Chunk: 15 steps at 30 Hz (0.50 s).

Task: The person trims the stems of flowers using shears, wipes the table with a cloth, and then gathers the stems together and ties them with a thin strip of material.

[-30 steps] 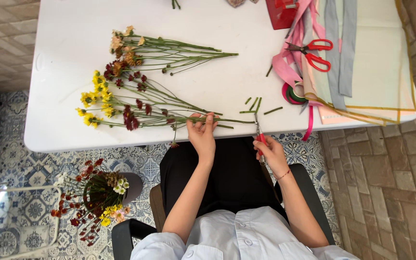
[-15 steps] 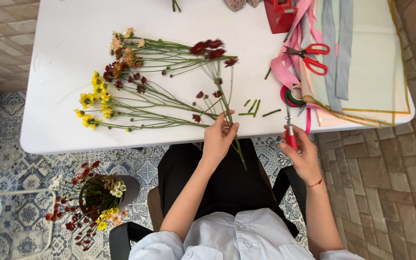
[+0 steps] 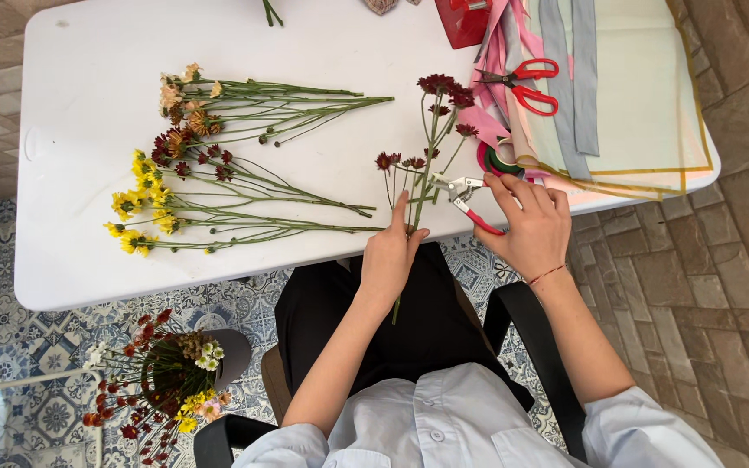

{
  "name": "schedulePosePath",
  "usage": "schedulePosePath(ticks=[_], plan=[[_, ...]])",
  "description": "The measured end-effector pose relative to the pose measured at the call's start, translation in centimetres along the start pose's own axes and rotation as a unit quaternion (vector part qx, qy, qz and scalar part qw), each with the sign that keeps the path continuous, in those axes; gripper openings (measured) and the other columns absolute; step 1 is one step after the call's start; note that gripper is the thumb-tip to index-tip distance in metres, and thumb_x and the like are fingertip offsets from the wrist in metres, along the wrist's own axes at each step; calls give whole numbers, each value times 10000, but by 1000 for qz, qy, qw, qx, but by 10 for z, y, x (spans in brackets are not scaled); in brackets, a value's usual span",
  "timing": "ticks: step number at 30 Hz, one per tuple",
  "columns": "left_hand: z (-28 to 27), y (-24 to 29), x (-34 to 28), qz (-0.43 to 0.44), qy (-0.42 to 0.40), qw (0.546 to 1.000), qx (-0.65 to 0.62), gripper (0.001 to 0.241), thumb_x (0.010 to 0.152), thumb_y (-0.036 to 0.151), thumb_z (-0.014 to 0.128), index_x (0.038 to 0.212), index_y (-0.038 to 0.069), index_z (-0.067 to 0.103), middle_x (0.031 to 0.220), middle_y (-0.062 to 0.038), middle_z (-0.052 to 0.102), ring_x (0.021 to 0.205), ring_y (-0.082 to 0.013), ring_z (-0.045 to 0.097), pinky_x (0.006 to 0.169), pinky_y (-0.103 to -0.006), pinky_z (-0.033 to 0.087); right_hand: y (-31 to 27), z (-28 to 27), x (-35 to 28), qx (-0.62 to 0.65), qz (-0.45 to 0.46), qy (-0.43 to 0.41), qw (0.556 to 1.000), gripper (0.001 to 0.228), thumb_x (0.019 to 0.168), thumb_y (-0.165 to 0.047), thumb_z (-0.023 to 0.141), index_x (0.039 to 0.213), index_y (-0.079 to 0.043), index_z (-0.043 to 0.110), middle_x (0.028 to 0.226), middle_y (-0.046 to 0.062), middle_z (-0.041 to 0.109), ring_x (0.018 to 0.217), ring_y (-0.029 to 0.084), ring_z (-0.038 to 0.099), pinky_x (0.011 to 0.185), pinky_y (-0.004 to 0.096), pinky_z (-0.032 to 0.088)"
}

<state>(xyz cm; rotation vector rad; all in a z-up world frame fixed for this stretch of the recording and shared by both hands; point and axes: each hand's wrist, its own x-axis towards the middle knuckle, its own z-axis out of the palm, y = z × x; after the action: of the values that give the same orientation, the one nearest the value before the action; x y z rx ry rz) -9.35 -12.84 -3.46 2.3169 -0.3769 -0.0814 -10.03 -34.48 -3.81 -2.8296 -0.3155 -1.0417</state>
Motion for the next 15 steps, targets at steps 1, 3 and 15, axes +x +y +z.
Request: schedulePosePath(ticks=[1,3,15], plan=[[0,1,-1,0,-2,1000,1,598,953,172,584,1458,-27,332,837,-175,696,732,-340,697,672,-459,573,1,2,0,0,2,-1,1000,592,698,-384,799,1249,-215,666,1088,-35,652,919,138,603,844,320,400],[0,3,-1,-7,1,1000,14,552,966,170,577,1442,54,323,860,-175,702,774,-345,708,690,-442,575,4,7,0,-5,-1,0,1000,575,701,-372,795,1240,-213,672,1084,-33,656,925,144,604,841,324,396],[33,-32,-3,27,53,995,82,418,955,271,599,1333,132,486,833,-91,699,769,-261,704,666,-381,581,2,14,2,-14,-27,-17,999,591,694,-347,765,1260,-219,656,1099,-21,647,996,163,603,877,365,397]])
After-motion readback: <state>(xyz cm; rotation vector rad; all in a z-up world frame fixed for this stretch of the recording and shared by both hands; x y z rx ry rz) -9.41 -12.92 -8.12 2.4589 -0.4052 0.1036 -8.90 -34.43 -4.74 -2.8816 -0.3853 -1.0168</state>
